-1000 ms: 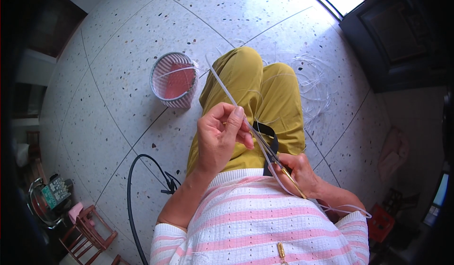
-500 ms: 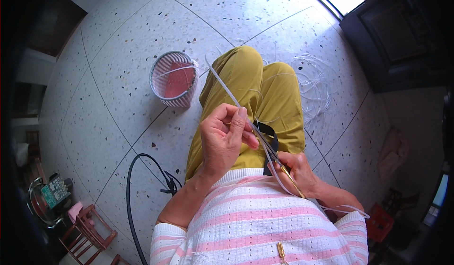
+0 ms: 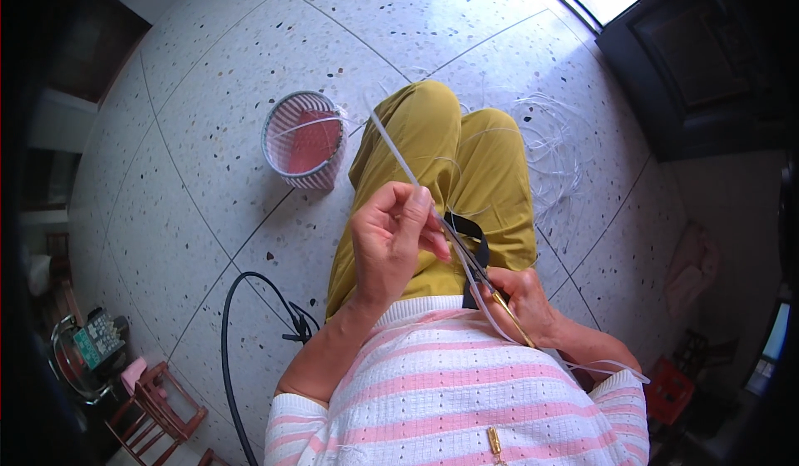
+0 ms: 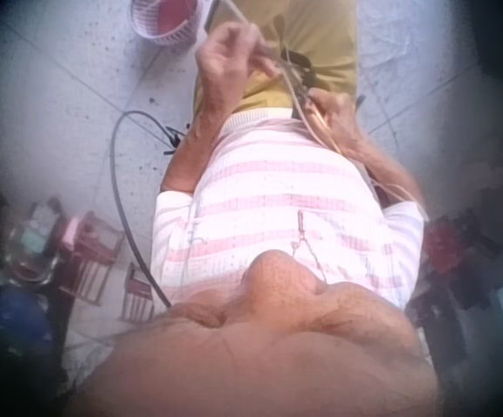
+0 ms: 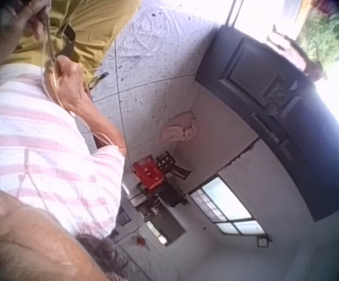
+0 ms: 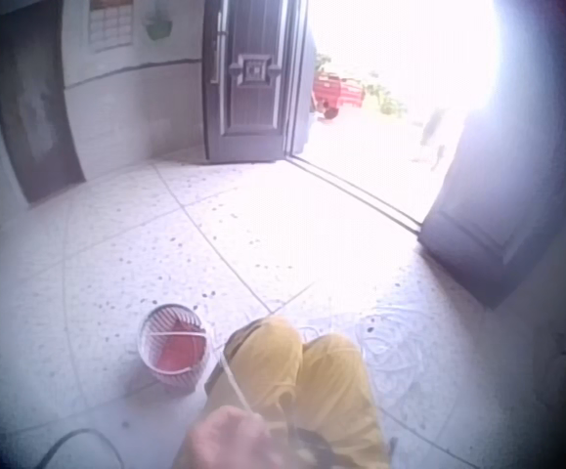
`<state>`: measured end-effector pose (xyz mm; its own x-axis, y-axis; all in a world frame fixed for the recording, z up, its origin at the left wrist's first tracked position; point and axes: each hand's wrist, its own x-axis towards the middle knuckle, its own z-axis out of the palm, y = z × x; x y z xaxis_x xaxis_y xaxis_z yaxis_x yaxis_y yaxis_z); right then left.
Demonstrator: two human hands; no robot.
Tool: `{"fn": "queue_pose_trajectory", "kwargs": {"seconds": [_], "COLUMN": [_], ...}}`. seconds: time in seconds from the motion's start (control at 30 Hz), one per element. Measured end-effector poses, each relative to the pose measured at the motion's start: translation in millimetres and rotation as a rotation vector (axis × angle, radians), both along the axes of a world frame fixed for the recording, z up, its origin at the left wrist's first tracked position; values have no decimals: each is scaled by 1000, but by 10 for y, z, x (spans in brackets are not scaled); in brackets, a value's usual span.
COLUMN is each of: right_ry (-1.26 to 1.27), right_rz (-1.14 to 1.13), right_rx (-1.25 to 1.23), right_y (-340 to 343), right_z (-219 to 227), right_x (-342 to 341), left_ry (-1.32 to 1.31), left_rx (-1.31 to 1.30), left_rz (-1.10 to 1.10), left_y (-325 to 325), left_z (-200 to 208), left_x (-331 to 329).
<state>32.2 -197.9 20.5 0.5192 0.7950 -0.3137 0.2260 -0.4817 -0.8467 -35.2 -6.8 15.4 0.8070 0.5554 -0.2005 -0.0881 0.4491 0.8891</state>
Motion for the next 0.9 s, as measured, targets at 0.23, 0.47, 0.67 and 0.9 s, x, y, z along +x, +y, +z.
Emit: {"fn": "queue_pose_trajectory", "kwargs": {"seconds": [0.23,0.47,0.67,0.9], "right_ry": [17,-5,2,-1], "right_rz": [-28,-21,-31,-35], "right_rx": [18,58,34,50], "right_y": [36,59,66,79], "right_z": [64,38,27,35], "right_x": [3,0,-8,-6], "left_ry": [-43,-2,-3,-15], "left_rx": [13,106,110,101], "left_rz": [19,36,42,47], "left_y": [39,-31,-35,-44], "left_z": [-21,14,-2,-19], "left_x": [36,35,37,39]}}
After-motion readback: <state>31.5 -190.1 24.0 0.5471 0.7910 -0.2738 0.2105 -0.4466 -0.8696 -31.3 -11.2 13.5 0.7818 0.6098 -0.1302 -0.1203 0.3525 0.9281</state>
